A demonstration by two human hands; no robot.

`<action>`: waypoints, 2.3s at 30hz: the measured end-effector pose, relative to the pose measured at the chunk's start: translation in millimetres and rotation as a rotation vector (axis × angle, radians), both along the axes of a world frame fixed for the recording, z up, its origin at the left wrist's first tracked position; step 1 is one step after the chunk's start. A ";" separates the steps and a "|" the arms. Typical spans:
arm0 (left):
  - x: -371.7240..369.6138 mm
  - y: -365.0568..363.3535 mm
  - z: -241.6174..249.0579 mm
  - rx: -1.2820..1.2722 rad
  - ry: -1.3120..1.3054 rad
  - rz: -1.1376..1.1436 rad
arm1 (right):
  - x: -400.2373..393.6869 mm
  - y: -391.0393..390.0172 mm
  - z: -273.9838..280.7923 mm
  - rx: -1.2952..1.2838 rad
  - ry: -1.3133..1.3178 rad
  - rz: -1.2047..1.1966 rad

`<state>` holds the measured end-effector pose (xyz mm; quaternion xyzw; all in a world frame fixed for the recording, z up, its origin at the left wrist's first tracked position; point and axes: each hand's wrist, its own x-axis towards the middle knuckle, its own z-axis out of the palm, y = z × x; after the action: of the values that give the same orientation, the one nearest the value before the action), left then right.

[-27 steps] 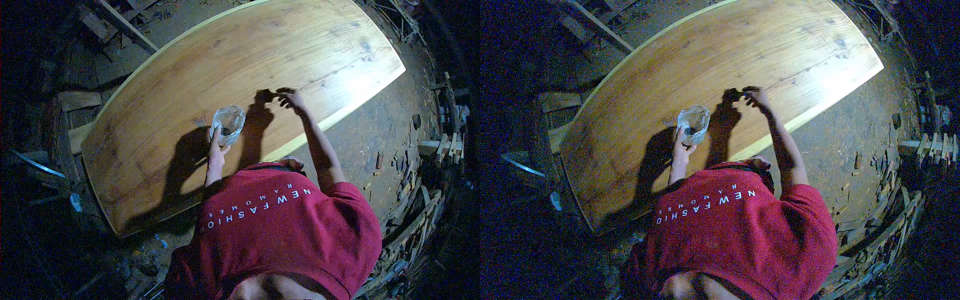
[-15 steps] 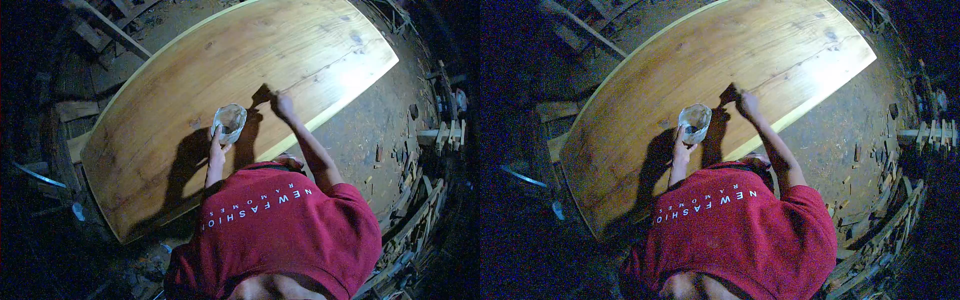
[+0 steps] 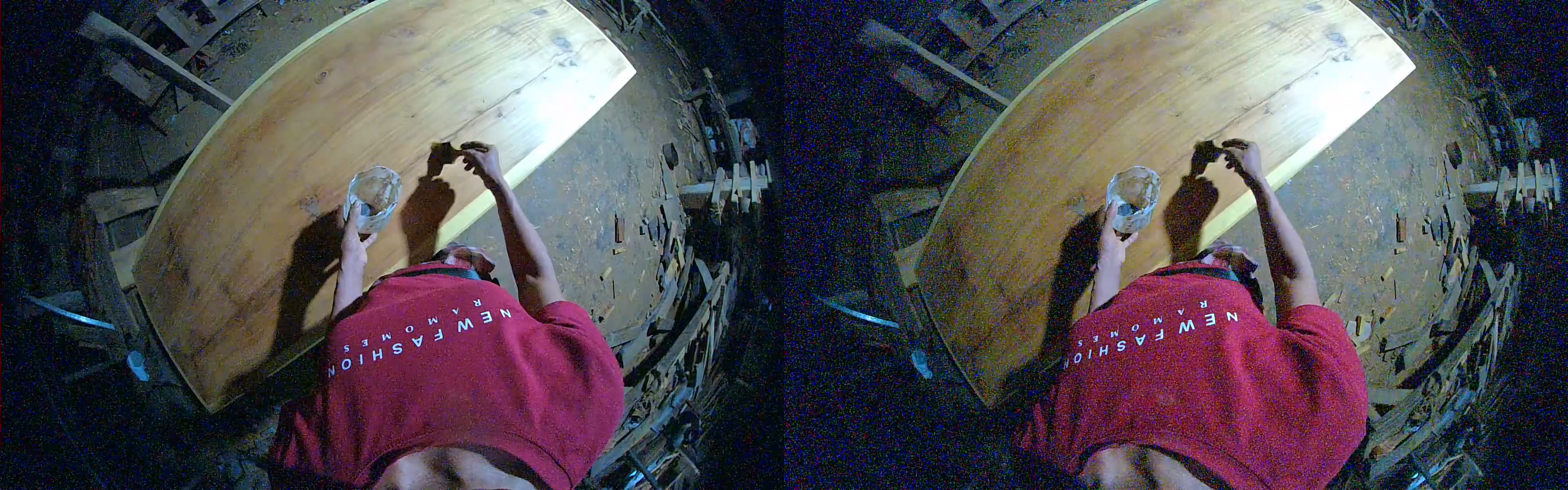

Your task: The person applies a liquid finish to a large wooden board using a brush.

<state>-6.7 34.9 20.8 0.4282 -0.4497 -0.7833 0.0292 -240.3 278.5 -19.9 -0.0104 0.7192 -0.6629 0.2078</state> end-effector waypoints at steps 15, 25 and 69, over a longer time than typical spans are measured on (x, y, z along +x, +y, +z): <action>15.3 4.6 -16.1 -0.010 0.017 -0.033 | 100.0 -41.5 -13.6 0.568 0.643 0.366; 14.9 10.6 -18.8 0.014 0.030 -0.089 | 23.1 47.8 -14.9 0.091 0.125 -0.099; 14.3 49.5 14.1 -0.027 -0.003 -0.180 | 136.0 94.9 33.9 0.185 -0.060 0.163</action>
<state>7.6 84.3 34.9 0.3867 -0.4969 -0.7761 -0.0362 -104.3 373.4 14.1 -0.0298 0.7673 -0.5748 0.2826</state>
